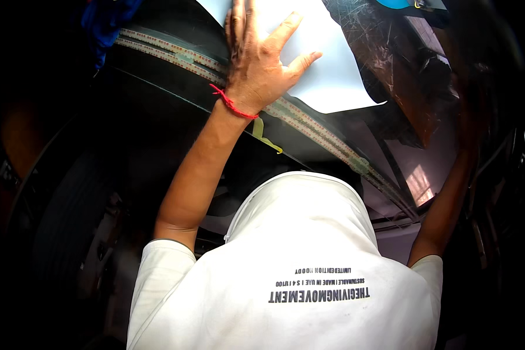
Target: The person peels a large piece of white protective film from its backing, cuts away excess material using a utility knife, and smooths the film onto a car surface by hand.
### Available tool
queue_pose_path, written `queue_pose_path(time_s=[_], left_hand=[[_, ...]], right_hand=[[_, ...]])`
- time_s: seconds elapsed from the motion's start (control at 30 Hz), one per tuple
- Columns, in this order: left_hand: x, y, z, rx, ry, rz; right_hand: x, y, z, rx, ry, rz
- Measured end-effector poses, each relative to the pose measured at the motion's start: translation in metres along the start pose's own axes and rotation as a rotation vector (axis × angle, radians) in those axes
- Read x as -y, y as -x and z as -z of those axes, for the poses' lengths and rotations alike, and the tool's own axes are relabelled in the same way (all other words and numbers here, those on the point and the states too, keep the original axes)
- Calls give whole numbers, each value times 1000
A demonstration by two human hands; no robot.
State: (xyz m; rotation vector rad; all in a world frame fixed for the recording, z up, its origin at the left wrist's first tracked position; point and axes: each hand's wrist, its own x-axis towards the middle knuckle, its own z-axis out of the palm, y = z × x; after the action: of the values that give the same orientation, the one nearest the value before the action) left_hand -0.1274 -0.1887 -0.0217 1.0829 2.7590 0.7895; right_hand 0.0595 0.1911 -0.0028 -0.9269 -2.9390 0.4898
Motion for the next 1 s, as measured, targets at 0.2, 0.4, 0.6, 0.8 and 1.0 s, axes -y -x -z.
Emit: queue_pose_path(time_s=[0.2, 0.4, 0.6, 0.8, 1.0], left_hand=[[21, 24, -15, -59, 91, -103], [2, 37, -14, -45, 132, -43], [-1, 16, -20, -79, 141, -41], [-7, -5, -11, 61, -56, 9], [13, -18, -12, 25, 72, -70]], right_hand=[[-54, -38, -18, 3, 65, 104], [-106, -39, -31, -54, 311, 190], [-86, -44, -30, 30, 244, 109], [-119, -50, -38, -96, 552, 473], [-108, -42, -28, -50, 361, 335]])
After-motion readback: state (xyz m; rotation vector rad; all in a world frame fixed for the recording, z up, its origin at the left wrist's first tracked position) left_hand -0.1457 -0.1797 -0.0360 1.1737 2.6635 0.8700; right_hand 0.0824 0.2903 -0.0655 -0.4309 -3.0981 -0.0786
